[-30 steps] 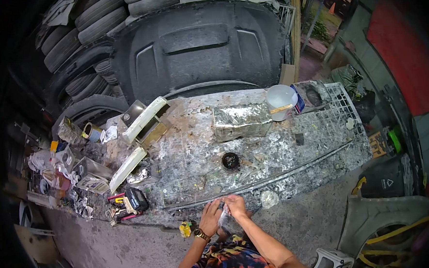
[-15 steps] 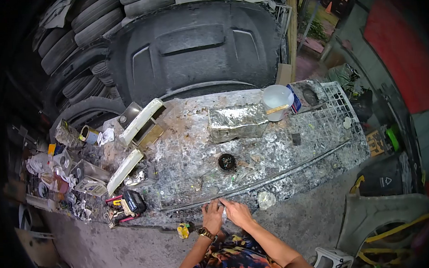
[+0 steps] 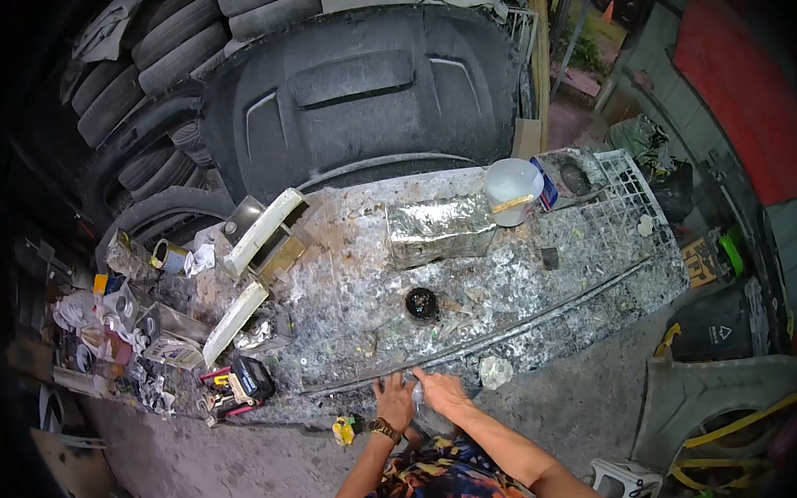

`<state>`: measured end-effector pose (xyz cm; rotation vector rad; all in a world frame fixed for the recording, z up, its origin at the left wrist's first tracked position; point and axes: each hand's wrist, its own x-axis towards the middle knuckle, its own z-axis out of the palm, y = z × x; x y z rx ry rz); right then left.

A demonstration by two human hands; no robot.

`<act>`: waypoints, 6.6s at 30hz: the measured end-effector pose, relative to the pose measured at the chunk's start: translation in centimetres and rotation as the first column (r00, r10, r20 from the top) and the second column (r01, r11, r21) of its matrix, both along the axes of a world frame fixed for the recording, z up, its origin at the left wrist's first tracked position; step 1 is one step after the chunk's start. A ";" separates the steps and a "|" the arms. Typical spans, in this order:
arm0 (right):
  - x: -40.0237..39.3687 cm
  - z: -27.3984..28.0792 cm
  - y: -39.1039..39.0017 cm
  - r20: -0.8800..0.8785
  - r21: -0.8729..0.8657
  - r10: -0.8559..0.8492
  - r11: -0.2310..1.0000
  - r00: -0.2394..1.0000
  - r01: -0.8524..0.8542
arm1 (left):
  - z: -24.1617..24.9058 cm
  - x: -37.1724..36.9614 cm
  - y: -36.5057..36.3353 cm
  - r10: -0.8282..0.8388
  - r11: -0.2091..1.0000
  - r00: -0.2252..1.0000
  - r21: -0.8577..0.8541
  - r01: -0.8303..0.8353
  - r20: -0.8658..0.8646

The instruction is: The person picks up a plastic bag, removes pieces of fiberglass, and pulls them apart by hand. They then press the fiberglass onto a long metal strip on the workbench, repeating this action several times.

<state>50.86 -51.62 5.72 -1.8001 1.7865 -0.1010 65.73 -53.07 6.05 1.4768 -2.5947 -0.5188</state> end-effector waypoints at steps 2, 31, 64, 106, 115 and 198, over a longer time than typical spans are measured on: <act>-0.5 0.9 0.0 -0.004 -0.018 -0.006 1.000 1.000 0.006 | 0.6 0.6 0.2 -0.033 0.999 0.998 -0.031 0.031 -0.055; 6.0 7.5 4.3 0.846 0.436 -0.508 0.835 0.164 0.336 | 4.7 2.4 1.3 0.797 0.514 -0.532 0.784 0.348 -0.286; -0.1 -1.5 -0.9 0.682 0.515 -0.727 0.551 0.075 0.657 | 0.5 0.4 0.9 -0.177 0.984 0.932 -0.034 0.176 -0.315; -5.9 5.8 1.0 0.834 0.456 -0.388 0.885 0.393 -0.093 | 7.7 -4.5 2.6 0.634 0.767 0.460 0.584 -0.267 -0.622; -4.5 6.3 -0.4 0.870 0.469 -0.447 0.881 0.210 -0.066 | 7.6 -7.1 1.0 0.804 0.505 -0.396 0.861 0.061 -0.443; -11.1 5.7 4.1 0.561 0.102 -0.195 0.981 0.804 0.166 | 5.8 -4.9 4.3 0.239 0.970 0.853 0.158 -0.186 -0.465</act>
